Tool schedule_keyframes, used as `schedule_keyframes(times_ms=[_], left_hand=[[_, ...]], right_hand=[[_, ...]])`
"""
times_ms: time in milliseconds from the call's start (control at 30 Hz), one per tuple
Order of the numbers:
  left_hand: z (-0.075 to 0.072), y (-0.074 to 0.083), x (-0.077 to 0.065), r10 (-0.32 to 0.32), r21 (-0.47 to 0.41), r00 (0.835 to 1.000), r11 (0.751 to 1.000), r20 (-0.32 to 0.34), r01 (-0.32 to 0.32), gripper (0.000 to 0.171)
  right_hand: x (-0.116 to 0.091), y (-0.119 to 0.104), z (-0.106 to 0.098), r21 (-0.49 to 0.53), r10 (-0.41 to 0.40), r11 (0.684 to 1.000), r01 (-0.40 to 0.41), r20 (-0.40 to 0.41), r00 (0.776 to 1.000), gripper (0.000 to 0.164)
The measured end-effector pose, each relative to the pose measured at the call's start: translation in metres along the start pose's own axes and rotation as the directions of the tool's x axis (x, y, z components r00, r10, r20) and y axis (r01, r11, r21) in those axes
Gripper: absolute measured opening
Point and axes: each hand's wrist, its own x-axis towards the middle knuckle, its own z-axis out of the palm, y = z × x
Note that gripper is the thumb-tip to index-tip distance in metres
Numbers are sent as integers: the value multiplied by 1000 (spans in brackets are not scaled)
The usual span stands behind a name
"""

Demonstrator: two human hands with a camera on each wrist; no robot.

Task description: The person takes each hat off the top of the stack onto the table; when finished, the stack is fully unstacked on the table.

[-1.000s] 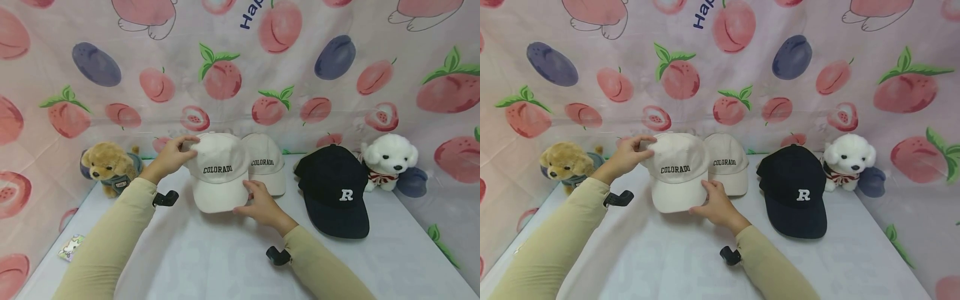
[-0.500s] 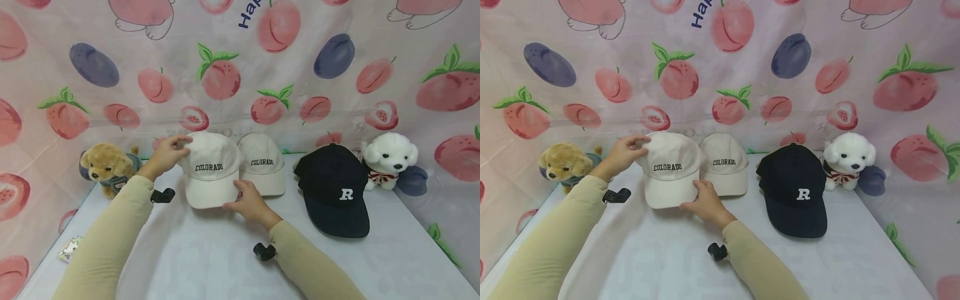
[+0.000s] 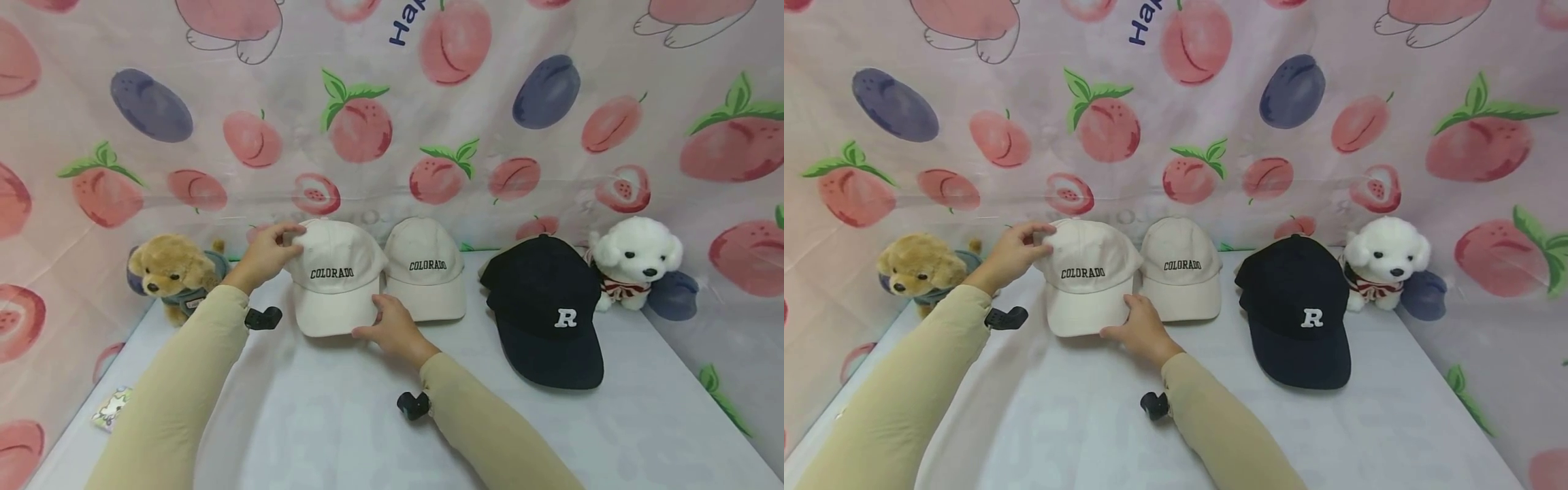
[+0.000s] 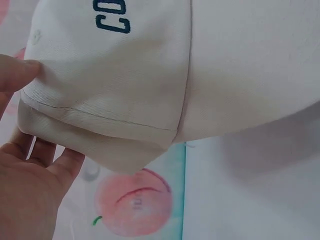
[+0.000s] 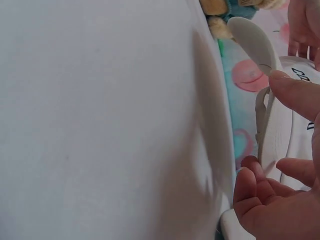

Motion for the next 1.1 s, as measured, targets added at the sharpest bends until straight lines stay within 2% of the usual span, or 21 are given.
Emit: schedule_keyframes(times_ms=[200,367,1100], left_hand=[[0,-5,3,-24,0,1000,1000,2,24,37],[1,-7,5,-40,2,999,999,2,40,37],[7,-19,16,-51,21,999,998,-14,51,37]], right_hand=[[8,3,8,-45,-10,999,11,24,1000,82],[12,2,12,-36,10,999,-9,37,999,81],[27,4,18,-86,78,994,-75,40,996,81]])
